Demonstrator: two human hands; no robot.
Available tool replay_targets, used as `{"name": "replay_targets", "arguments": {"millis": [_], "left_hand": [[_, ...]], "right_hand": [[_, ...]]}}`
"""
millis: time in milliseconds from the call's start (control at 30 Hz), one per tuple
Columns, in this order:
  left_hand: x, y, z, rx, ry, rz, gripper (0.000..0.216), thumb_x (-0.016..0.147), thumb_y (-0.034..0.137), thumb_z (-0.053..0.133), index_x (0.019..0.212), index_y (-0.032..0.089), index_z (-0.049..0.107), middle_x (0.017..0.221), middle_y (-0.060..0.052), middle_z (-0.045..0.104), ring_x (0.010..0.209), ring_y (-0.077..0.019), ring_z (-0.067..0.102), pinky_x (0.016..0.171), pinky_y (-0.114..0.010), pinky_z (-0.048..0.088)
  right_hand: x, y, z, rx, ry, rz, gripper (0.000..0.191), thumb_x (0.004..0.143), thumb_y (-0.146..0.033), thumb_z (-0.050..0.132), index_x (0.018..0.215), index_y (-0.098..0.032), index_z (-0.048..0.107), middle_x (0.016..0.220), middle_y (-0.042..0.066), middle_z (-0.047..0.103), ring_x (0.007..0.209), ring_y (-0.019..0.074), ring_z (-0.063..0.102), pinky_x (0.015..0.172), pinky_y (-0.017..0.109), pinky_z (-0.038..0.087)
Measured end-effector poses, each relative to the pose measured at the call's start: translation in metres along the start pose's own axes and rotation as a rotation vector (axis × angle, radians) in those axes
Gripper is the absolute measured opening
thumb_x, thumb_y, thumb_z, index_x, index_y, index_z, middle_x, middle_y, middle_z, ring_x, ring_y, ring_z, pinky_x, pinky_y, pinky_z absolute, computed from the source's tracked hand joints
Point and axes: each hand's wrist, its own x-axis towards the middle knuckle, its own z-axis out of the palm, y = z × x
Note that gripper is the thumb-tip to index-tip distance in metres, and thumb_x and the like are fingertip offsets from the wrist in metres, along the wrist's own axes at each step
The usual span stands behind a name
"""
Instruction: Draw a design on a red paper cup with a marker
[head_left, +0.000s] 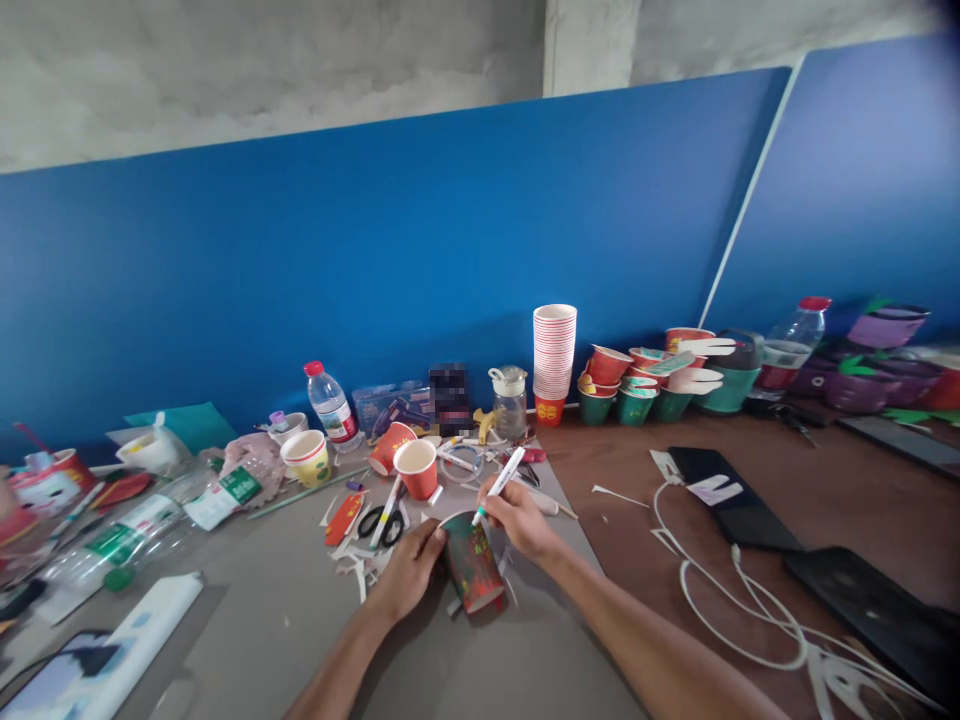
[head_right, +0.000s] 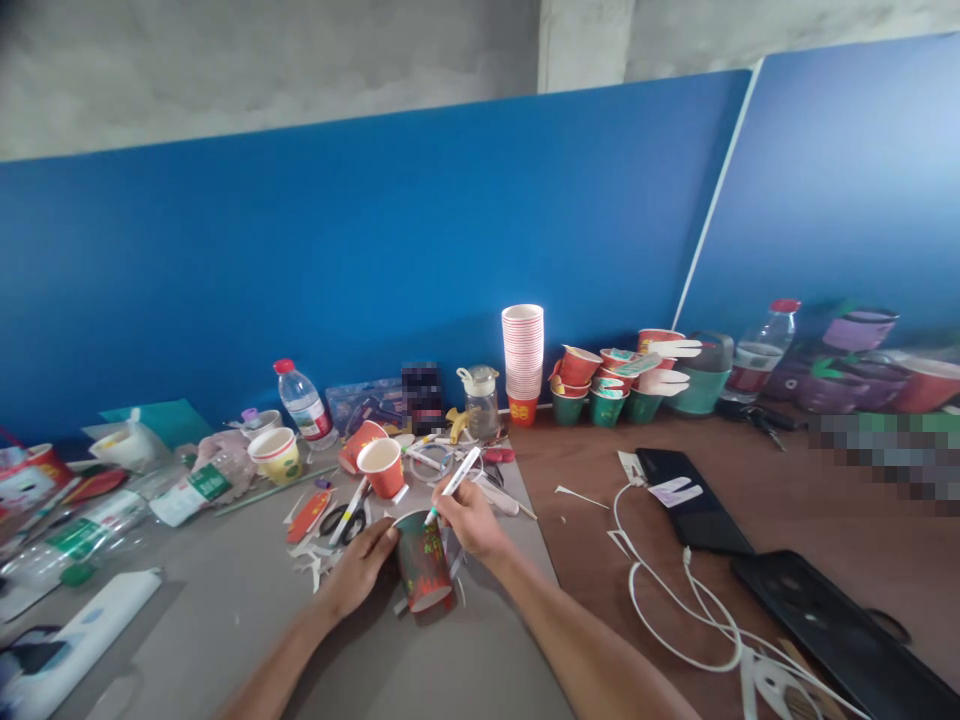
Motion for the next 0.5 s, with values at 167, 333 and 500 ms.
{"name": "replay_targets", "arguments": {"millis": [167,333,500], "left_hand": [[-0.0010,-0.0028,0.0010,0.000,0.005,0.012,0.038,0.089,0.046,0.028,0.082,0.019,0.052,0.079,-0.001,0.059,0.078,-0.0161,0.053,0.072,-0.024,0.041],[-0.0007,-0.0047,0.0012,0.021,0.019,0.009,0.039,0.089,0.047,0.027,0.084,0.019,0.055,0.076,-0.001,0.060,0.083,-0.0172,0.053,0.075,-0.024,0.042],[-0.0004,-0.0037,0.0011,0.018,0.017,0.003,0.041,0.089,0.047,0.027,0.082,0.019,0.056,0.076,-0.001,0.061,0.080,-0.0170,0.054,0.074,-0.025,0.043]], "right_hand": [[0.0002,-0.0016,-0.0005,0.011,-0.004,0.035,0.013,0.064,-0.030,0.053,0.063,-0.017,0.051,0.046,-0.006,0.041,0.042,0.0069,0.034,0.043,0.021,0.023],[-0.0007,-0.0035,-0.0018,0.000,0.029,0.027,0.015,0.065,-0.032,0.053,0.064,-0.018,0.051,0.045,-0.007,0.040,0.041,0.0070,0.032,0.043,0.021,0.023],[-0.0025,-0.0057,-0.0033,-0.008,-0.035,0.029,0.014,0.065,-0.030,0.053,0.061,-0.017,0.051,0.045,-0.006,0.041,0.042,0.0068,0.033,0.043,0.021,0.022]]}}
